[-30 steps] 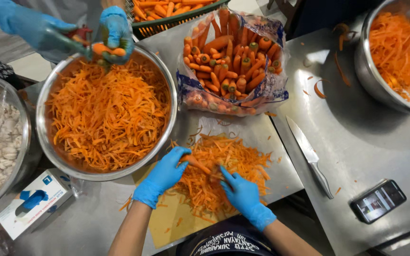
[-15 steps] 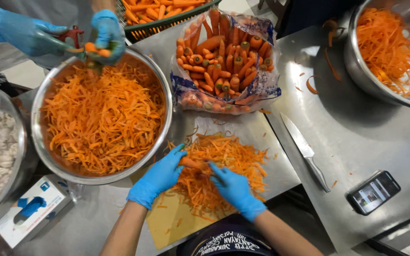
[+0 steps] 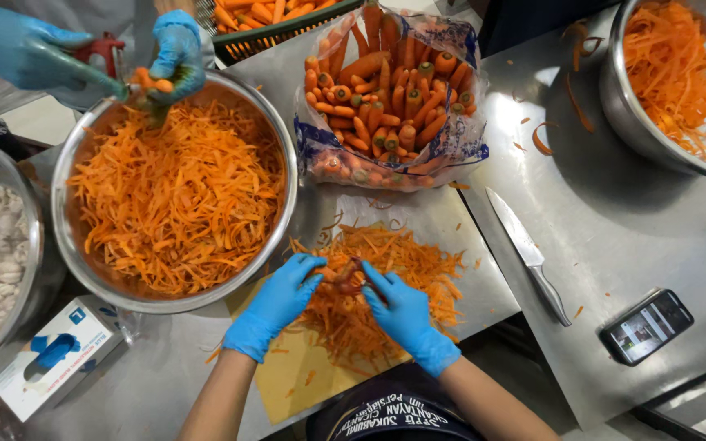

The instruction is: The person rubs carrots back and forth over a board to shred them, gathering the shredded carrot and moving it aside, while coworkers peel whole carrots over bowls of shreds. The person repeats the shredding cycle with one carrot at a time throughout the clip.

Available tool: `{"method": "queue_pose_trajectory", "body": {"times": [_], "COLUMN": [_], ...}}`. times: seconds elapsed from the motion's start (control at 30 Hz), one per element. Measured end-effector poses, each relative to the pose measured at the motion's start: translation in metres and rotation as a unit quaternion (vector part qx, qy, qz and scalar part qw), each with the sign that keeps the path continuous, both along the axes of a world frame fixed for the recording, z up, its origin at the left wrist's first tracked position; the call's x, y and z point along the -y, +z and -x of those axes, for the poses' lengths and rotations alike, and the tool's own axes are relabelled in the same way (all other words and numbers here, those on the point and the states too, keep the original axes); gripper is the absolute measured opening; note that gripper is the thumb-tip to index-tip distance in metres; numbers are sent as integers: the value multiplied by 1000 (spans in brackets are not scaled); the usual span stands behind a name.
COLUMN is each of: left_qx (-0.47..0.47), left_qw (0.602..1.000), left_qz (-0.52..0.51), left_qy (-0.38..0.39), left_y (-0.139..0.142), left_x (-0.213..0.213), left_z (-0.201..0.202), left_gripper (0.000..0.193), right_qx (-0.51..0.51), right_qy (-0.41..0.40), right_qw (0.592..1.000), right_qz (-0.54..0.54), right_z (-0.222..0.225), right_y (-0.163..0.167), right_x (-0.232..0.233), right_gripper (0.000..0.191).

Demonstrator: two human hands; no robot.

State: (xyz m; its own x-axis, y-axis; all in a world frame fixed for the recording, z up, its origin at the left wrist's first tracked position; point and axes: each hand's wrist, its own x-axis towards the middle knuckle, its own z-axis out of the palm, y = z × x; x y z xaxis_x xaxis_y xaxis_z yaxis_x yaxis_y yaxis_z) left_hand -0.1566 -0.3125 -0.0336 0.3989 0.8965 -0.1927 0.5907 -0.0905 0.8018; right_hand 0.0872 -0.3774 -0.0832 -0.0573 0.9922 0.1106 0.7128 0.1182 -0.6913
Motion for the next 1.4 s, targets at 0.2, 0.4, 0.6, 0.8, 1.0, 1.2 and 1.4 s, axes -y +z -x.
{"method": "queue_pose_trajectory", "body": {"times": [0.2,0.4,0.6,0.8,1.0,1.2,1.4], "left_qx": [-2,-21,-47,2,-3,-78,-81], "left_qw": [998,997,995,999,999,994,994], "left_qz": [-60,-55,-54,-31,-8,-23,-28], "left_qy": [20,44,65,24,-31,-69,-70], "left_y": [-25,-33,-24,-6,11,8,4], "left_x": [0,3,-2,5,8,1,1], "left_z": [1,4,4,3,3,6,14], "left_gripper": [44,41,42,37,37,53,48], "right_qx": [79,-30,114,-23,115,-25,108], "right_qy": [55,73,91,41,72,119,105], "right_qw": [995,996,986,999,982,992,988], "right_qz": [8,-32,80,2,129,-36,11], "right_z": [-23,-15,-21,-25,-22,-24,-31], "right_y": [-5,-1,1,2,5,-2,10], "right_x": [3,3,-1,1,3,4,-1], "right_gripper": [54,58,60,54,50,53,49]}}
